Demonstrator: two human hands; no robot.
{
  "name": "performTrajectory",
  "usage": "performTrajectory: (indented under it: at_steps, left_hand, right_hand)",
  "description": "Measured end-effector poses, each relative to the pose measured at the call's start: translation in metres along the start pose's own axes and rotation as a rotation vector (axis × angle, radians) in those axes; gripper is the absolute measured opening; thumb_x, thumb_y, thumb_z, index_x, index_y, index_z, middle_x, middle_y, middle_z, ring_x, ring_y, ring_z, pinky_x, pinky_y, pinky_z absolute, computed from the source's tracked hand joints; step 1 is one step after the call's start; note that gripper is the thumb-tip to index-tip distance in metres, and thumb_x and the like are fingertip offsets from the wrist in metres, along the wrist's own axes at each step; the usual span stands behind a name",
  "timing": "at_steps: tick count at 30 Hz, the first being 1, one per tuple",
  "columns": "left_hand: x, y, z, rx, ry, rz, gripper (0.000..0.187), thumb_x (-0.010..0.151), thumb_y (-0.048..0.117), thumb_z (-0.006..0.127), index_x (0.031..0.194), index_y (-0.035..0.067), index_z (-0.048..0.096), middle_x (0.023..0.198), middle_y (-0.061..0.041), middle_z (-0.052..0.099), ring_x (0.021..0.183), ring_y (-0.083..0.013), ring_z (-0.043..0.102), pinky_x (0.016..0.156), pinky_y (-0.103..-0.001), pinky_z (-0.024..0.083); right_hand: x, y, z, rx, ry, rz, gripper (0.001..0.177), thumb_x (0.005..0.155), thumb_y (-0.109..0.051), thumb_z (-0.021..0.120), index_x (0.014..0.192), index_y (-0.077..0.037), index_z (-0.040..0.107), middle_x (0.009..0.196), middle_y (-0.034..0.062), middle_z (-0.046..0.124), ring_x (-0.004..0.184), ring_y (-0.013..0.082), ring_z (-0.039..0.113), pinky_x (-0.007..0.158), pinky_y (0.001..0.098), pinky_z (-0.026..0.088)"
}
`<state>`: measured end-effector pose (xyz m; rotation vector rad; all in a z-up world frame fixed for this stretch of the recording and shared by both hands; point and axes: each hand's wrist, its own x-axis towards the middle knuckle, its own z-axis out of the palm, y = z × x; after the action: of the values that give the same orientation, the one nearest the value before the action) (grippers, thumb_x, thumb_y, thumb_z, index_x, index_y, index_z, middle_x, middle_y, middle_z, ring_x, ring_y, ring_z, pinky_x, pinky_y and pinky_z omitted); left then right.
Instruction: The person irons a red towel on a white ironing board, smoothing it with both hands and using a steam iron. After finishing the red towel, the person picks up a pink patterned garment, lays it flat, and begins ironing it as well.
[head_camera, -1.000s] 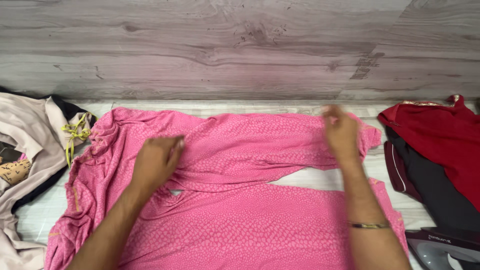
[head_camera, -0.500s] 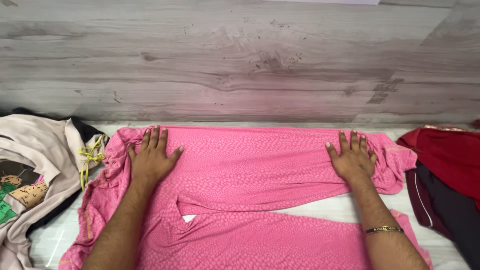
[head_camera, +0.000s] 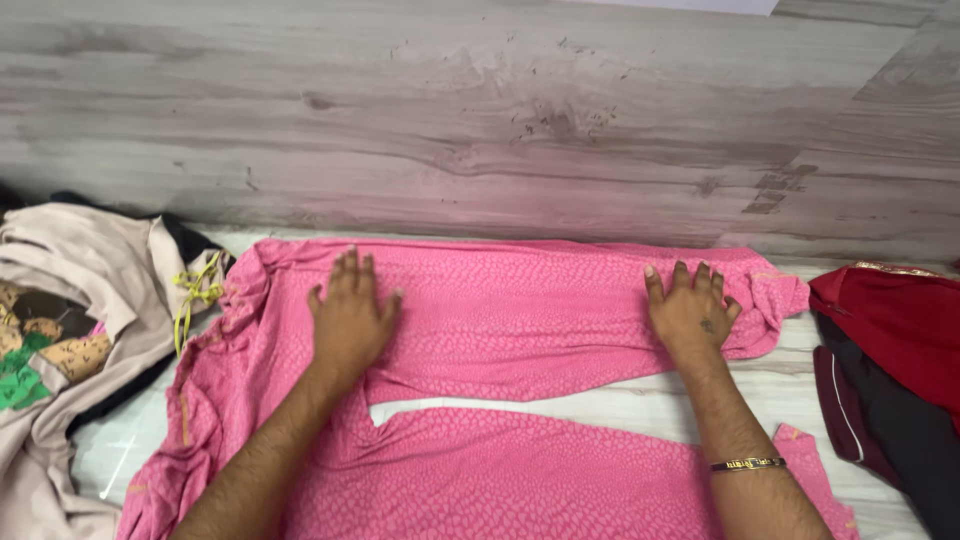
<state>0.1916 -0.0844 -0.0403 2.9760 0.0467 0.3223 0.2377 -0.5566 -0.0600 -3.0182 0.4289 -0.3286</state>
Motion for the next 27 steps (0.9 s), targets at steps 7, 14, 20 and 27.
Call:
performTrajectory:
  at_steps: [7,14,20,27]
  left_hand:
    - [-0.024,0.016,-0.008,0.034,-0.233,0.006,0.090,0.096,0.073,0.026,0.161,0.011,0.016,0.169,-0.013,0.007,0.156,-0.0303,0.010,0.118,-0.068,0.009]
    - [-0.037,0.045,-0.030,-0.061,-0.133,0.078,0.074,0.103,0.057,0.030,0.159,0.008,0.027,0.168,-0.017,0.021,0.155,-0.0295,0.019,0.122,-0.061,0.015]
    - [-0.121,0.076,-0.053,-0.070,-0.138,0.322,0.072,0.101,0.049,0.041,0.155,0.005,0.027,0.165,-0.019,0.021,0.152,-0.0309,0.019,0.117,-0.063,0.014]
    - [-0.179,0.058,-0.041,-0.125,-0.136,0.366,0.079,0.097,0.053,0.047,0.154,0.002,0.026,0.167,-0.018,0.021,0.155,-0.0348,0.018,0.115,-0.062,0.013]
  right_hand:
    - [0.013,0.016,0.000,0.090,-0.148,-0.004,0.085,0.096,-0.072,0.026,0.158,-0.013,0.027,0.166,0.0145,0.017,0.150,0.0349,0.018,0.113,0.0657,0.015]
    - [-0.026,-0.023,-0.039,0.096,-0.143,-0.091,0.074,0.104,-0.062,0.024,0.160,-0.015,0.035,0.169,0.0133,0.030,0.153,0.0296,0.032,0.119,0.0627,0.022]
    - [-0.153,-0.060,-0.085,0.047,-0.314,-0.258,0.072,0.102,-0.061,0.023,0.158,-0.016,0.030,0.166,0.0122,0.026,0.151,0.0290,0.027,0.119,0.0602,0.017]
    - [-0.245,-0.029,-0.111,-0.013,-0.057,-0.410,0.074,0.096,-0.061,0.038,0.153,-0.014,0.038,0.157,0.0179,0.035,0.147,0.0325,0.032,0.113,0.0563,0.025]
